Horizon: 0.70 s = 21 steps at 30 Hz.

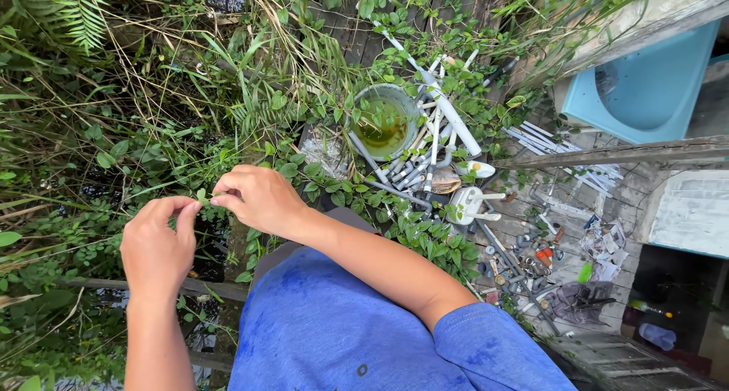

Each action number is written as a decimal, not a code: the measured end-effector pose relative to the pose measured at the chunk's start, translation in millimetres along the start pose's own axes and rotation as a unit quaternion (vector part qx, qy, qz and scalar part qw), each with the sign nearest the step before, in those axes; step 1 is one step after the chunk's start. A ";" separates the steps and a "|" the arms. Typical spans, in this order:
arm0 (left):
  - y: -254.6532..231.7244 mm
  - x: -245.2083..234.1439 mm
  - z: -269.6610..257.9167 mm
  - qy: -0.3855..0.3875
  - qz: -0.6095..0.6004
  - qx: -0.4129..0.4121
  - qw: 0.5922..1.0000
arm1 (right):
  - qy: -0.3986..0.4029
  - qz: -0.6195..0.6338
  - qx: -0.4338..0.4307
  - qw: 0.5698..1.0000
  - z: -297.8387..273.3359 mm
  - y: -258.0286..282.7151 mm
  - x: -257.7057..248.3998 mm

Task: Picking small green pods from a vine in a backyard setting

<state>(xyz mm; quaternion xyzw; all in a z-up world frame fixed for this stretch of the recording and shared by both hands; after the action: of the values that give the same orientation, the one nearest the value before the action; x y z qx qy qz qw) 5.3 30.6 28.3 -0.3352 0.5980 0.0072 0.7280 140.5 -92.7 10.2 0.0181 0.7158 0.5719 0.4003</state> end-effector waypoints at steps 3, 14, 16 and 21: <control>11.5 0.3 -4.5 0.028 -0.001 -0.025 0.999 | 0.004 0.001 -0.002 1.000 -0.7 -2.2 1.8; 15.3 5.1 -11.6 -0.018 0.033 -0.047 0.998 | 0.040 -0.008 0.011 0.999 -7.1 12.9 9.9; 18.1 8.4 -13.0 -0.027 0.023 -0.055 0.998 | 0.042 -0.006 0.000 0.999 -8.1 12.6 9.9; 24.6 12.3 -17.7 0.003 -0.013 -0.052 0.999 | 0.054 0.016 -0.029 0.998 -9.3 14.8 5.9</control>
<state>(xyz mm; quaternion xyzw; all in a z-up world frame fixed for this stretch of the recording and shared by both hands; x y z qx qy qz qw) -16.6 36.1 4.6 -0.3804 0.5942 0.0273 0.7081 124.5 -92.2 19.5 -0.0130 0.7191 0.5992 0.3517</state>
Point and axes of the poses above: each hand's wrist, its own z-axis towards the middle knuckle, its own x-axis out of the palm, y = z × x, the point moved 4 cm from there along z, towards the middle knuckle
